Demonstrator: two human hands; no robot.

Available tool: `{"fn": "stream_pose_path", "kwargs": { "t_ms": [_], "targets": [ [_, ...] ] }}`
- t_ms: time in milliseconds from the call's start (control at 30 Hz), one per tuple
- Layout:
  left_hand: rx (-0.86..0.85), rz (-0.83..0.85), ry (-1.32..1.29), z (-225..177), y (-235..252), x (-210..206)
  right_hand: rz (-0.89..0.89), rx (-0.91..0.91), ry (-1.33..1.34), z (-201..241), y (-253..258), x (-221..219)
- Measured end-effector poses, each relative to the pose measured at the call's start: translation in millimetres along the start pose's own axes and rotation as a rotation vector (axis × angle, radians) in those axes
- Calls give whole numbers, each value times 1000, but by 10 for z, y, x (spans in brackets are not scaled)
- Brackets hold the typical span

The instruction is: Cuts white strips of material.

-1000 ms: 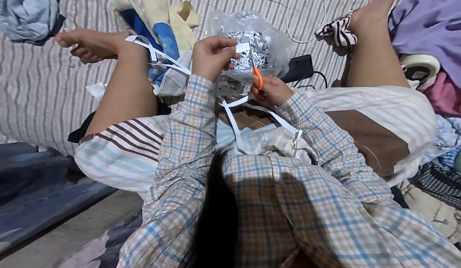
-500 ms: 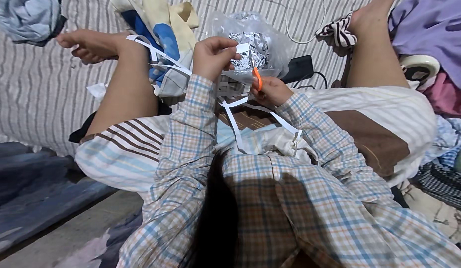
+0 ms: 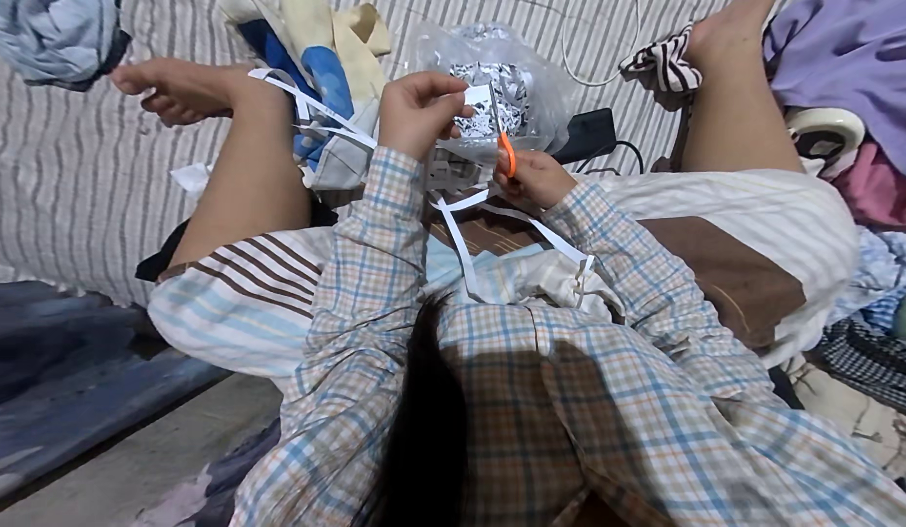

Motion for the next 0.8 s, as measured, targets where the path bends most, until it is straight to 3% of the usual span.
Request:
{"fn": "stream_pose_path", "kwargs": {
  "t_ms": [800],
  "targets": [
    [-10, -8, -25, 10, -8, 3, 38, -30, -15, -8, 20, -20]
  ]
}}
Point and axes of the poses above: each hand's wrist, its own y-axis towards the middle knuckle, its own x-axis out of the back of the hand, z = x × y, the point moved 5 cm from there along y, towards the middle knuckle, and after that the axes turned 13 degrees about -y, right-handed, at the moved point
